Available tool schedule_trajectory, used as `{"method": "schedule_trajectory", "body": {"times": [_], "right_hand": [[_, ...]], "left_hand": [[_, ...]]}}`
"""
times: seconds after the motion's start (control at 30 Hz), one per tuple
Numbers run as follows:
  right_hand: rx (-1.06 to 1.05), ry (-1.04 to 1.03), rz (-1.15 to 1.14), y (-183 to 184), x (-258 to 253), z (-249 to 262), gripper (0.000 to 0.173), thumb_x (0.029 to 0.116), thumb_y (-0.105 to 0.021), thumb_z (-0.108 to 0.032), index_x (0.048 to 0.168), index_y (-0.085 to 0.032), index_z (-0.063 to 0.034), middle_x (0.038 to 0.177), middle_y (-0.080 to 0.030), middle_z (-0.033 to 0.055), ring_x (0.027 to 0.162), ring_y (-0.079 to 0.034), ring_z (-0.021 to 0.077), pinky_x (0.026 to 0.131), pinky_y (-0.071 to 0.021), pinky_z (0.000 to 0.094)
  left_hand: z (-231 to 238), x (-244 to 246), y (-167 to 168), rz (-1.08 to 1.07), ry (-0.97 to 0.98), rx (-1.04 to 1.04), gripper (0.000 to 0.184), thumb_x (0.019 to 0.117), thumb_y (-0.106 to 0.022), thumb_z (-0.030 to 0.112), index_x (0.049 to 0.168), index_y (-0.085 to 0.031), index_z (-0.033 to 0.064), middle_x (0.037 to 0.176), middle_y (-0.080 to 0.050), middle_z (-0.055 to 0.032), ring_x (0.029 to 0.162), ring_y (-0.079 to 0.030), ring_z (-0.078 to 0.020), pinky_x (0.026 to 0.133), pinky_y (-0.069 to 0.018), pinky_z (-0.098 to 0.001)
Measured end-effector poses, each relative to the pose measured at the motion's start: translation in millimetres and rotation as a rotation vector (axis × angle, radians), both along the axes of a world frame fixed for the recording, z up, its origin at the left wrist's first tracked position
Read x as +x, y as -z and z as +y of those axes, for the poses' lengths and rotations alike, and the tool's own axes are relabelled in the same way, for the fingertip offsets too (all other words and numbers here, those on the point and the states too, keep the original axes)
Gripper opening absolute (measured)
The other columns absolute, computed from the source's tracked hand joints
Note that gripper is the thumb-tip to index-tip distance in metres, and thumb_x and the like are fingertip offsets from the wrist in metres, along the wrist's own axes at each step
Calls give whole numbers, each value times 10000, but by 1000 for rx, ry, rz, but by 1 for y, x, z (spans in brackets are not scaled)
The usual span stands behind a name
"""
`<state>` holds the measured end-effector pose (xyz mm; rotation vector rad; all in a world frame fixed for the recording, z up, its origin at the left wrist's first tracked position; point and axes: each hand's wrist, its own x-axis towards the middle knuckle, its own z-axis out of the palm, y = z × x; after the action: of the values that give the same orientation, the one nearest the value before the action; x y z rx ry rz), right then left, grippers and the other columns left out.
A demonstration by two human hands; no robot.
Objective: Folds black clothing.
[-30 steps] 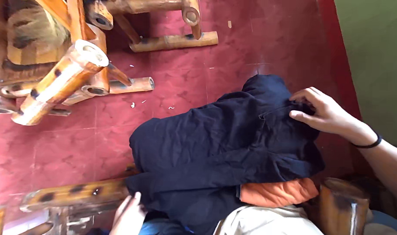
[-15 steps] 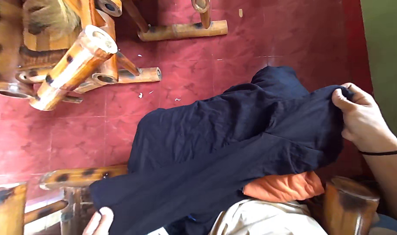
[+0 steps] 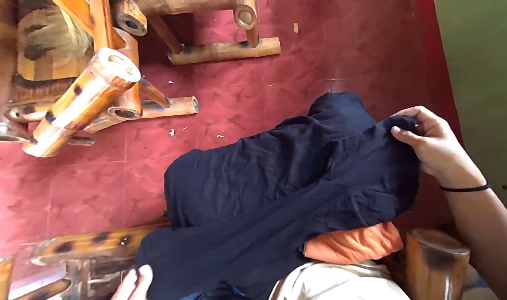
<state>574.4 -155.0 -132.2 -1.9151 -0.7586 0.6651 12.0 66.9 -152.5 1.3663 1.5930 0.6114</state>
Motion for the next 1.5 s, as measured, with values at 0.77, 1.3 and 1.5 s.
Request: {"method": "schedule_trajectory", "body": {"times": [0.77, 1.3, 1.5], "right_hand": [[162, 97, -97, 17, -1, 12, 276, 996, -607, -87, 1269, -649, -92, 1069, -705, 35, 897, -676, 78, 809, -581, 286], [-45, 37, -307, 25, 14, 13, 406, 1024, -562, -268, 1328, -589, 1, 1125, -677, 167, 967, -676, 162, 845, -569, 329], [-105, -199, -512, -12, 42, 75, 419, 1039, -542, -258, 1373, -572, -8, 1379, -589, 229, 1212, -615, 359, 989, -517, 540]], "left_hand": [[-69, 344, -42, 167, 973, 231, 580, 1003, -622, 371, 1430, -529, -10, 1357, -581, -220, 1208, -616, -317, 1015, -518, -444], [-26, 305, -13, 57, 548, 582, 224, 1007, -573, 157, 1017, -728, -6, 975, -702, -142, 860, -696, -192, 757, -592, -334], [120, 172, -2, 418, 554, 364, 513, 1019, -610, 353, 1370, -554, -16, 1417, -535, -256, 1332, -505, -431, 1083, -397, -646]]}}
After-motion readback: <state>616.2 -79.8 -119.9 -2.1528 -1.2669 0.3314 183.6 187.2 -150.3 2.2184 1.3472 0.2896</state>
